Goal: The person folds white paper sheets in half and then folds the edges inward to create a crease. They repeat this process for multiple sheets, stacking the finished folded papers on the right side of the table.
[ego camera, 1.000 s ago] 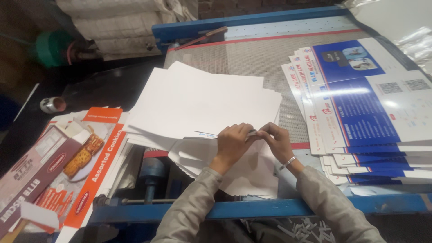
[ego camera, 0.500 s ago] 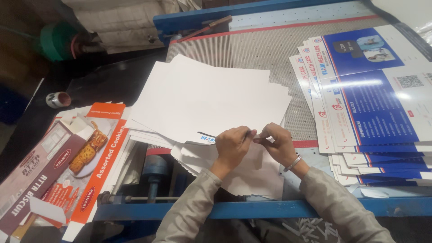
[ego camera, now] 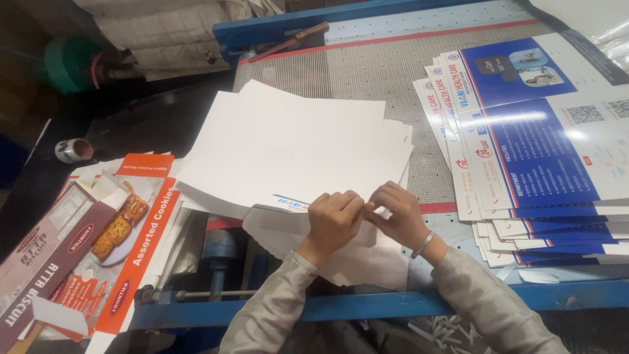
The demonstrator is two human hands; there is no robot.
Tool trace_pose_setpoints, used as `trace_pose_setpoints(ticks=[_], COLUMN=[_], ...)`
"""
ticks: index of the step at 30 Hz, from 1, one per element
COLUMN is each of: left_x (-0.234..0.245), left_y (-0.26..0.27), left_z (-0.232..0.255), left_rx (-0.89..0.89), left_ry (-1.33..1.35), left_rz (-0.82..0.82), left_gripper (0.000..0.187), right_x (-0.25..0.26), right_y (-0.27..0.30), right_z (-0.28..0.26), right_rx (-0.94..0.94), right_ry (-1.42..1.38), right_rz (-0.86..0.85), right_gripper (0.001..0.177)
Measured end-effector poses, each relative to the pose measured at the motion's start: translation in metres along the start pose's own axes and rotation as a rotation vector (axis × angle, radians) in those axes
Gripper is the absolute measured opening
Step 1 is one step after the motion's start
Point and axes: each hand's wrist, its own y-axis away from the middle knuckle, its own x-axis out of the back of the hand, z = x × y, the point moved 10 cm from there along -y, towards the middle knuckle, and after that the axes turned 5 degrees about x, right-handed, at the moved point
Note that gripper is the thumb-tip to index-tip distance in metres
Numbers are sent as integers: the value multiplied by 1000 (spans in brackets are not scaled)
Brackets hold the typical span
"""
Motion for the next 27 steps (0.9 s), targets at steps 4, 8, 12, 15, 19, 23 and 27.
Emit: trace_pose_setpoints(ticks=[4, 8, 12, 15, 19, 23, 27], left_x=[-12, -22, -20, -24, -28, -20, 13], left_y=[6, 4, 0, 4, 13, 9, 12], left_z=[-12, -14, -8, -14, -21, -25, -41], left_rx=[52, 52, 26, 75, 129, 79, 61], left_ry=[-6, -29, 71, 65, -1, 10, -246], left_rz=[-30, -110, -163, -198, -178, -10, 207], left_gripper=[32, 31, 29, 30, 29, 37, 68], right_x=[-10, -18, -10, -17, -34, -21, 71], right_y=[-1, 6, 5, 8, 15, 22, 52], right_z=[0, 1, 6, 3, -1, 24, 108], right_rx=[-37, -47, -47, -18, -5, -54, -173], right_ry=[50, 88, 190, 100, 4, 13, -84], right_rz=[-85, -154, -136, -203, -277, -77, 421], right_gripper=[28, 21, 25, 18, 15, 17, 35])
